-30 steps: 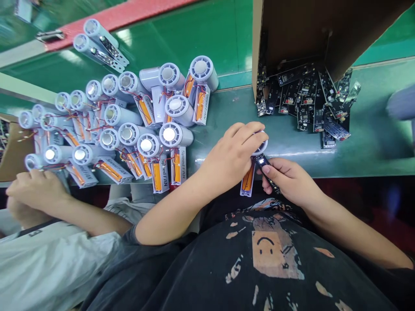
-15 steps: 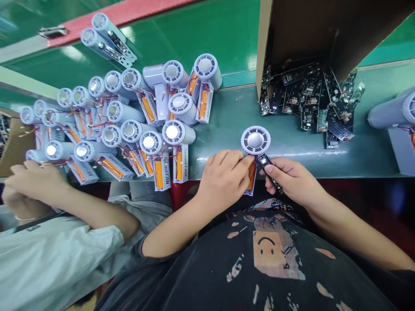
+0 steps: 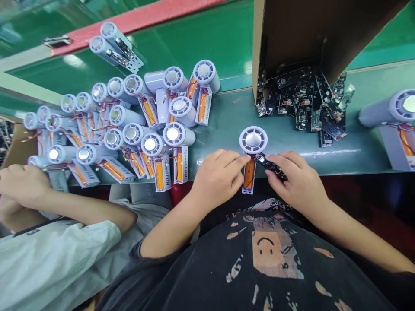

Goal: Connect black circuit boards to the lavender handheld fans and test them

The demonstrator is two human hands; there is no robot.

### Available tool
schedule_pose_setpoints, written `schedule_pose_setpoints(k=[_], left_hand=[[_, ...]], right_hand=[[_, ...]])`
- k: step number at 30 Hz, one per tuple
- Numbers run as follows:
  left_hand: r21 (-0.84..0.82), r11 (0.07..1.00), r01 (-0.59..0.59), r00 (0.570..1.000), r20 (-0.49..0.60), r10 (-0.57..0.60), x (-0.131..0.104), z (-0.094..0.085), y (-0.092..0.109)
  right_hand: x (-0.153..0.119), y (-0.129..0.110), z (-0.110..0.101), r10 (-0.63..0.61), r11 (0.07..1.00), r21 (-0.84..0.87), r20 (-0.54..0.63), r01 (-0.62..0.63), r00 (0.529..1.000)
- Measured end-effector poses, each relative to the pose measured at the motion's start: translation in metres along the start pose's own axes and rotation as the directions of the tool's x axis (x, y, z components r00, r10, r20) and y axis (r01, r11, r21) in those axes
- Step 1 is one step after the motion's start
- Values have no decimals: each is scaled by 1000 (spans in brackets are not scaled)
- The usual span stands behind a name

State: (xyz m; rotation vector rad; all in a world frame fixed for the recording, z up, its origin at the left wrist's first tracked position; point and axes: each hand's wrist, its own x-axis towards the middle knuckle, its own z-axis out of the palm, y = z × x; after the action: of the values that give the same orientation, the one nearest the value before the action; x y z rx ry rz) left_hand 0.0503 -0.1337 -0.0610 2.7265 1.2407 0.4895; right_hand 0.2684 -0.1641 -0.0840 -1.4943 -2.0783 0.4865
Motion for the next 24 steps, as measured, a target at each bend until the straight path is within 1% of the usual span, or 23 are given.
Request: schedule_pose_setpoints(k=[2, 3, 4, 6, 9, 11, 14, 16, 20, 24], left_hand=[[18, 999, -40, 989, -139, 43, 0, 2, -6], [19, 998, -55, 983, -175, 58, 1, 3, -8], [0, 998, -65, 981, -186, 64, 3, 5, -9], [-94, 994, -54, 990, -135, 41, 8, 8, -8], [-229, 973, 27, 999, -26, -34, 18, 12, -2], [-263, 960, 91, 995, -13, -98, 24, 14, 4], [-279, 944, 175, 979, -48, -196, 30, 15, 11], [-283, 936, 208, 969, -68, -236, 33, 16, 14], [-303, 931, 202, 961, -122, -248, 33, 24, 15], [-296, 935, 196, 947, -190, -259, 27, 35, 8]], right_hand=[[1, 1, -3, -17, 1000, 6, -7, 17, 1000], [1, 1, -4, -23, 1000, 11, -6, 23, 1000], [2, 2, -5, -28, 999, 18, -5, 28, 1000], [2, 3, -7, -35, 999, 38, -7, 35, 999], [3, 5, -7, -42, 996, 76, -42, 45, 998], [3, 6, -6, -51, 993, 102, -71, 58, 996], [3, 6, -4, -64, 989, 124, -89, 75, 994], [3, 5, -3, -67, 990, 120, -95, 78, 993], [3, 5, -2, -84, 993, 68, -111, 92, 990], [4, 7, 0, -103, 994, 32, -117, 108, 988]])
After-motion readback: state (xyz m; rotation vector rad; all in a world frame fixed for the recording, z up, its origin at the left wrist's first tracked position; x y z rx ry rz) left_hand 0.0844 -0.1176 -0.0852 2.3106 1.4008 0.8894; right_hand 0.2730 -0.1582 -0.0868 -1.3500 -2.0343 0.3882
